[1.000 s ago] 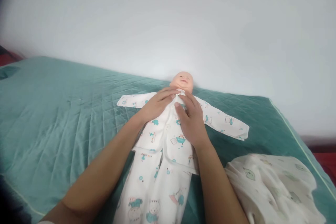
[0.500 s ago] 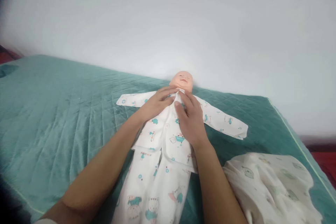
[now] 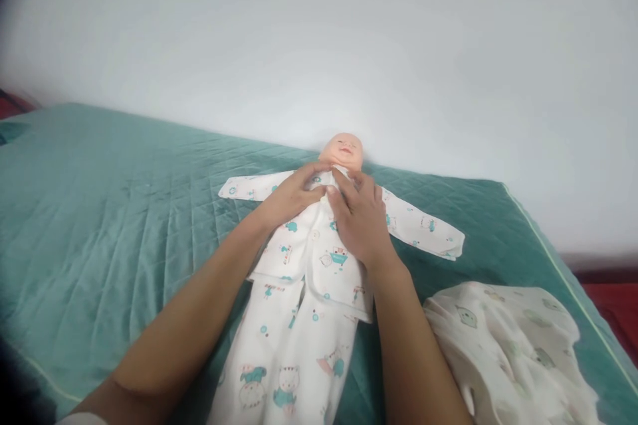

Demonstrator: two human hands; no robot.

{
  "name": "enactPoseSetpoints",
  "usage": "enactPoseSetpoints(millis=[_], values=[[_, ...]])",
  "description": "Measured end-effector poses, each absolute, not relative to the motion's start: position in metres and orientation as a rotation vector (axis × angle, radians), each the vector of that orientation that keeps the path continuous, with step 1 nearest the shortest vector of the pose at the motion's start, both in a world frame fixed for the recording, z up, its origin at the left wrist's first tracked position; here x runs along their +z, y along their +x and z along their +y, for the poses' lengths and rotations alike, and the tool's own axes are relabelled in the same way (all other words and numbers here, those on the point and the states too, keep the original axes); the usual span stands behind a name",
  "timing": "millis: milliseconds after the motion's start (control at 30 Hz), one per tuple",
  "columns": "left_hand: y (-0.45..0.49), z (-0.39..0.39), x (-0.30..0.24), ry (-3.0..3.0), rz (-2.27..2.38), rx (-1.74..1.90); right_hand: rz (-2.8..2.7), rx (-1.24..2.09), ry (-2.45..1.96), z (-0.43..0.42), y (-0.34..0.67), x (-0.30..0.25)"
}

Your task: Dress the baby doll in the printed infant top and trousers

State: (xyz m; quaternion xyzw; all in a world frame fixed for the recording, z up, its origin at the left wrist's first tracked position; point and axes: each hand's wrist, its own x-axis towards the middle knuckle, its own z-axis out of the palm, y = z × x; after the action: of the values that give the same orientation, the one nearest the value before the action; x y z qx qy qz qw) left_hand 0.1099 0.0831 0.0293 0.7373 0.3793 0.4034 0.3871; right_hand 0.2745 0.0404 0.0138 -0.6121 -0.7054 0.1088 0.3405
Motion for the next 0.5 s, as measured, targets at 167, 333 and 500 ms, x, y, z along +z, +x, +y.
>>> enactPoseSetpoints(millis=[167,333,500], values=[[0.1111,0.0817,0.0281,1.842,0.995,1.041,-1.797,0.283,-1.604,0.0462,0.2764,0.0154],[0.1109,0.0839,0.0252,1.915,0.955,1.072,-1.681,0.281,-1.513,0.0465,0.2745,0.0138],[0.1102,0.0852,0.0243,1.902,0.982,1.066,-1.651,0.229,-1.419,0.0437,0.2723,0.0132]])
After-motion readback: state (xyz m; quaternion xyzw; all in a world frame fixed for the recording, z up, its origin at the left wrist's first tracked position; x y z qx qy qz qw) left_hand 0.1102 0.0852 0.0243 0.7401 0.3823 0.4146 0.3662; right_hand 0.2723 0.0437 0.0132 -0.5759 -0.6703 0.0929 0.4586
